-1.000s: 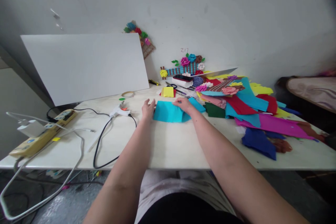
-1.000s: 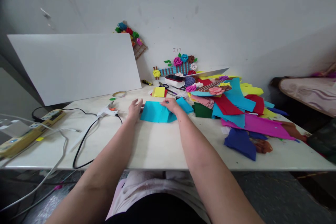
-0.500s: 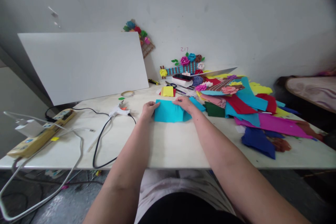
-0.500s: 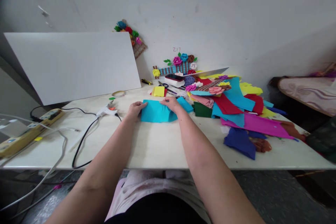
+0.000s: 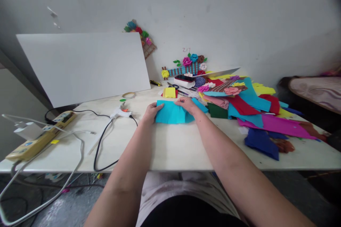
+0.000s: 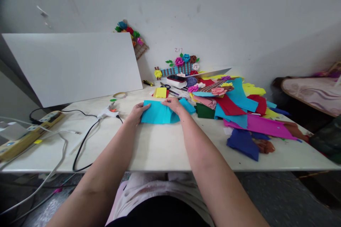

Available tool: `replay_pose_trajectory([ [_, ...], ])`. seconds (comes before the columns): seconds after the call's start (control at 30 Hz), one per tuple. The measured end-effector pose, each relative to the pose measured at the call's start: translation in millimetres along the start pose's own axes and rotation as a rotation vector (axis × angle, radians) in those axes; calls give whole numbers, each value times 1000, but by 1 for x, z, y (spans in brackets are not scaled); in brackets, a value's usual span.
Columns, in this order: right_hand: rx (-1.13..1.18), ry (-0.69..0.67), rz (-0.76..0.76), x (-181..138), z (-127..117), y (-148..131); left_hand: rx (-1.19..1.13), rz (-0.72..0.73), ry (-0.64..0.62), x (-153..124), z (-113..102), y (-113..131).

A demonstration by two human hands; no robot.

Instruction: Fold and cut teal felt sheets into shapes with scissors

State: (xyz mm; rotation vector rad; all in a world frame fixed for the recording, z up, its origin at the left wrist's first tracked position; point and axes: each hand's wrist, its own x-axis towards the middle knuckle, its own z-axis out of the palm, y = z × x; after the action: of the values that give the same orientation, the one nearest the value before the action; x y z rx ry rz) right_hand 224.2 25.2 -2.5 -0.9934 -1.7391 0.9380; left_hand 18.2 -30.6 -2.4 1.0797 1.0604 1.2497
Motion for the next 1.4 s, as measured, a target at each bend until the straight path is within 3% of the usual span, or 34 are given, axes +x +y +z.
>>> replay_pose_trajectory([
  [0.23, 34, 7, 1, 0, 1, -2, 36, 70, 52, 6, -4, -5],
  [0.57, 56, 4, 16, -1, 2, -5, 2, -28, -7, 1, -2, -1],
  [0.97, 35, 12, 20, -2, 2, -6, 20, 8, 15, 1, -1, -3],
  [1.2, 45, 5, 26, -3, 3, -8, -27, -17, -35, -4, 1, 1],
  [1.4, 50, -3, 19, -2, 3, -6, -57, -78, -170, -6, 0, 2],
])
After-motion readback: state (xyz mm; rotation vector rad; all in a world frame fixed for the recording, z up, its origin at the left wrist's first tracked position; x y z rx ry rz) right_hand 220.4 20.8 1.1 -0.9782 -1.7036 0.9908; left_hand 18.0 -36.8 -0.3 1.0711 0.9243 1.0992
